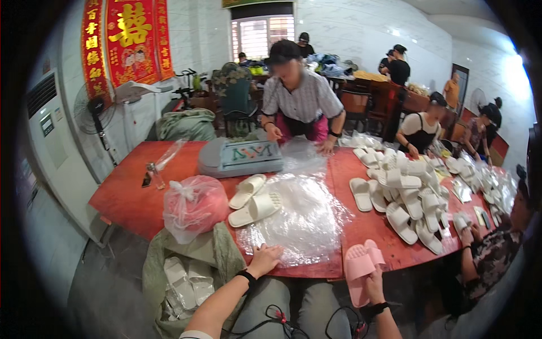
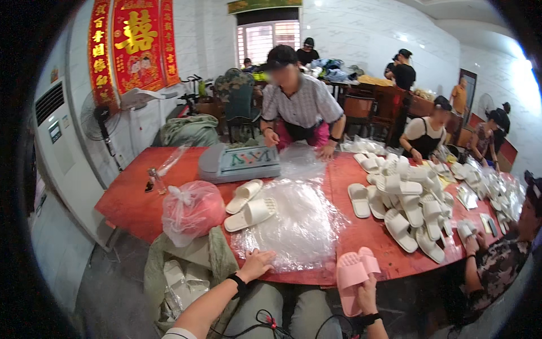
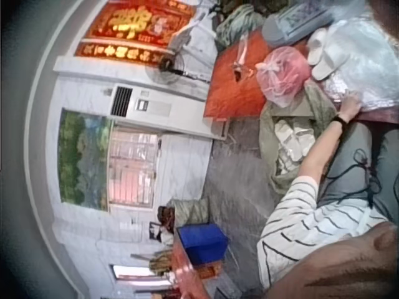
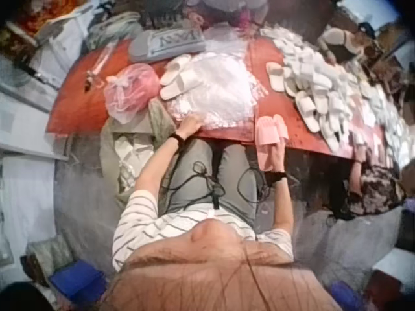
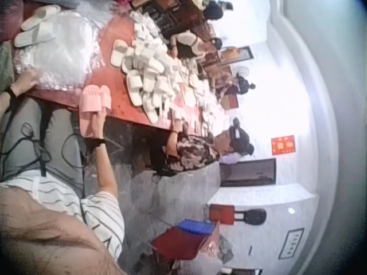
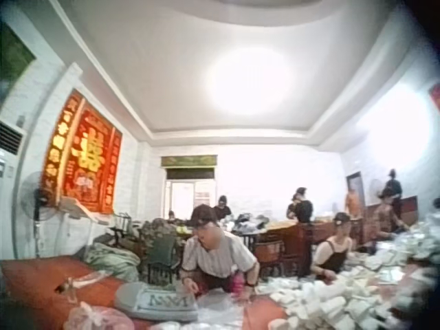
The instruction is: Pack shoes into plastic bags and place them into a large storage bag.
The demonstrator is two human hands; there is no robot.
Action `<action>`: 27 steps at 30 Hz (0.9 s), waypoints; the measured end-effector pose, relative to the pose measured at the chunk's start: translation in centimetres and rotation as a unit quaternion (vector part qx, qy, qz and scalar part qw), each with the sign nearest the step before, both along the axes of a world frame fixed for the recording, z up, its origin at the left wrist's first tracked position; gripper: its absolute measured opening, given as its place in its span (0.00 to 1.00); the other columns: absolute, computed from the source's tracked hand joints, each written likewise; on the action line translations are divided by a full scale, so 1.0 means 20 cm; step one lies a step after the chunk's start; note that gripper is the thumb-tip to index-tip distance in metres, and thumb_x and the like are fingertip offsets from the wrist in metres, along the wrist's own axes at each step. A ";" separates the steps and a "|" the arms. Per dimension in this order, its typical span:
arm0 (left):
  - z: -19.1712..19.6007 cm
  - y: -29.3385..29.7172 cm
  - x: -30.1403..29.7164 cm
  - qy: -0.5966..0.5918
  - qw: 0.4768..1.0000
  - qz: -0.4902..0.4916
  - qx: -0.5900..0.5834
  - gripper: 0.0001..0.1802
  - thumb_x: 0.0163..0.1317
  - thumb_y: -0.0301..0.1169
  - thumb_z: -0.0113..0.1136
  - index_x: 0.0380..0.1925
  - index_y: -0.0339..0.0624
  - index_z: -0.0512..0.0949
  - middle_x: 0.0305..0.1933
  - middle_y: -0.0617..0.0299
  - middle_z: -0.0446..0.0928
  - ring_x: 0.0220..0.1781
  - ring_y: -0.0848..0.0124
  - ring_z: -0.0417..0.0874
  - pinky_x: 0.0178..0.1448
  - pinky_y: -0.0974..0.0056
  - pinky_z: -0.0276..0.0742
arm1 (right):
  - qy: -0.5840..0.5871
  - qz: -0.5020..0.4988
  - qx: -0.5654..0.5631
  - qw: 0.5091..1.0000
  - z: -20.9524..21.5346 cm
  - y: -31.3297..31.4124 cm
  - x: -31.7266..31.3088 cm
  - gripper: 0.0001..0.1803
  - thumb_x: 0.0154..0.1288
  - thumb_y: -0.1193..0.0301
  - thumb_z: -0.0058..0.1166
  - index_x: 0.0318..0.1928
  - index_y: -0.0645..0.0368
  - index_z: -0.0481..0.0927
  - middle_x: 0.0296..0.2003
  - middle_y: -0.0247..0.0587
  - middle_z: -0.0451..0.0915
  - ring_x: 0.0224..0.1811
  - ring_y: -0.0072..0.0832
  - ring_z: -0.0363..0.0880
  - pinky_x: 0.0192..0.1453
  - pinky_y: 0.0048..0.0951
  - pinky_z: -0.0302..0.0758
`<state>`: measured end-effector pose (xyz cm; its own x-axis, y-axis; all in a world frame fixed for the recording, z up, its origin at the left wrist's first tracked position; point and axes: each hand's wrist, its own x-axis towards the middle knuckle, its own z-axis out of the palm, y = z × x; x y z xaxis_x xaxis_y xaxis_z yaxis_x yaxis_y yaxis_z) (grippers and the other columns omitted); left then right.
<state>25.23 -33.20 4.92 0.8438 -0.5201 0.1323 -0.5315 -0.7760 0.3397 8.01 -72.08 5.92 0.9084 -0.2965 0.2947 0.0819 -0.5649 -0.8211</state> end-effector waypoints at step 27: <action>-0.03 -0.06 0.14 -0.053 0.971 0.008 -0.232 0.08 0.58 0.25 0.57 0.37 0.40 0.82 0.42 0.49 0.82 0.48 0.46 0.80 0.53 0.51 0.76 | -0.012 0.200 -0.153 0.968 0.07 0.44 -0.03 0.25 0.47 0.80 0.50 0.50 0.55 0.80 0.50 0.45 0.72 0.57 0.48 0.66 0.56 0.49 0.63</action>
